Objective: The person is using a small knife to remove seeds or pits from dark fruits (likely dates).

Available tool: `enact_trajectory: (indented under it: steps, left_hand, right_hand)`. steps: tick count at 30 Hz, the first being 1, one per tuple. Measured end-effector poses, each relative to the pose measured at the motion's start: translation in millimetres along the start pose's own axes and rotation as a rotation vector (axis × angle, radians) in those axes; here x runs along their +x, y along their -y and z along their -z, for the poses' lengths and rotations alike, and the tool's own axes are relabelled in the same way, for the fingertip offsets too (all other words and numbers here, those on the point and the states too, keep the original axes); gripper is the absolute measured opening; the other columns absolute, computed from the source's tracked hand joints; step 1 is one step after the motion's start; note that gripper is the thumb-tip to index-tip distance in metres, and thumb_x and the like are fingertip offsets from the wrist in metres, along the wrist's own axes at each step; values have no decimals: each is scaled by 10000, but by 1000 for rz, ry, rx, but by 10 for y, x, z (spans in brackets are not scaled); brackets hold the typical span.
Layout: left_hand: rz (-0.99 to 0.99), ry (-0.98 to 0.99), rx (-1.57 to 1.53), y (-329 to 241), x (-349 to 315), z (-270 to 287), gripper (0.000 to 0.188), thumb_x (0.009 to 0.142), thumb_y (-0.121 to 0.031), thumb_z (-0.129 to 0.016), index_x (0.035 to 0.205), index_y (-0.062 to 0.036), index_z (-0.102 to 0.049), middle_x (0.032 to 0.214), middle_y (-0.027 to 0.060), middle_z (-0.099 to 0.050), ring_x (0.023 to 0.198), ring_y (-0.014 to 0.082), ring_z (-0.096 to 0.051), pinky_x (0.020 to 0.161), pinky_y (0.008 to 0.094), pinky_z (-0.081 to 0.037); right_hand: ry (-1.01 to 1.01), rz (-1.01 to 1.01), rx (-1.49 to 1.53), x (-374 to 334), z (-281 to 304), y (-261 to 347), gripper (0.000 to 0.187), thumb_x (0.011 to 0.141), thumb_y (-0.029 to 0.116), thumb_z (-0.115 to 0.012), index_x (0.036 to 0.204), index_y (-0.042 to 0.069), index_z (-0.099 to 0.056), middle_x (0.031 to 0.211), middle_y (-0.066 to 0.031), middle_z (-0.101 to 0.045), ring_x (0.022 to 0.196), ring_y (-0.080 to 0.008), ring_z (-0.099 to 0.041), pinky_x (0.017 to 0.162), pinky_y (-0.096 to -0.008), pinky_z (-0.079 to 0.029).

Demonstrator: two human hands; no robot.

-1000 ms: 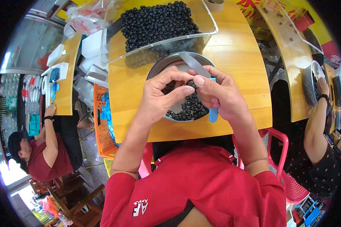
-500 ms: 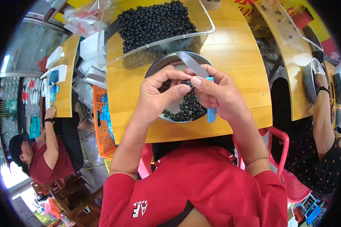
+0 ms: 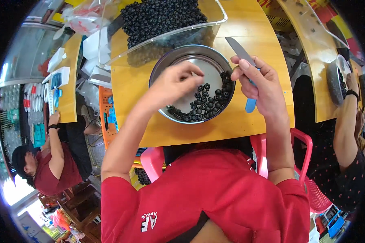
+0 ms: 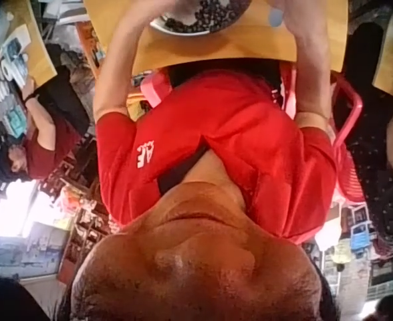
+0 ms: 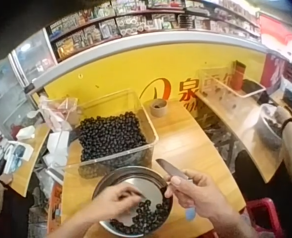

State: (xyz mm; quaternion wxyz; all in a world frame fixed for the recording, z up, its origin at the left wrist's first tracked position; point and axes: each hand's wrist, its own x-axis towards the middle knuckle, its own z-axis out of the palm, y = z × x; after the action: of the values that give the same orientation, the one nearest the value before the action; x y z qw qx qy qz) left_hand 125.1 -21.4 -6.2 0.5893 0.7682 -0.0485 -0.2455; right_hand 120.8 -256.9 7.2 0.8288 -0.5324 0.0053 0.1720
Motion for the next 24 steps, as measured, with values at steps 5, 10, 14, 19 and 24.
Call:
enact_trajectory:
  steps: [5, 10, 14, 19, 24]
  left_hand:
    - [-120, 120, 857, -126, 170, -155, 217, 817, -205, -654, 970, -54, -623, 830, 170, -657, 833, 370, -628, 717, 472, -475]
    - [-215, 113, 870, -99, 251, -177, 196, 815, -193, -658, 945, -50, -628, 812, 151, -658, 815, 336, -638, 706, 444, -484]
    - [-370, 58, 471, -113, 213, -114, 195, 793, -155, -697, 919, -25, -624, 792, 120, -651, 753, 259, -647, 665, 348, -494]
    - [-540, -115, 295, -275, 51, -66, 184, 777, -93, -710, 918, -14, -625, 798, 100, -645, 731, 205, -633, 644, 296, -493]
    - [-650, -235, 499, -404, -100, -89, 209, 759, -39, -712, 949, -16, -627, 873, 86, -653, 683, 185, -614, 607, 292, -488]
  right_hand:
    - [11, 11, -59, -37, -33, -16, 272, 930, 205, -584, 1085, -18, -607, 775, -39, -644, 463, 2, -348, 413, -161, -263]
    - [11, 21, -86, -51, -44, -16, 264, 936, 206, -575, 1090, -5, -610, 762, -33, -632, 459, 8, -340, 415, -155, -255]
    - [-38, 32, -178, -34, -72, -88, 290, 911, 215, -616, 1097, -9, -612, 779, -18, -640, 477, 4, -366, 429, -160, -275]
    - [-34, 106, -306, -30, -223, -131, 365, 857, 248, -698, 1106, -7, -617, 782, 32, -630, 532, 13, -407, 453, -164, -287]
    - [-15, 117, -203, 27, -317, -202, 350, 849, 226, -710, 1099, -1, -615, 680, 65, -555, 515, 6, -401, 446, -165, -278]
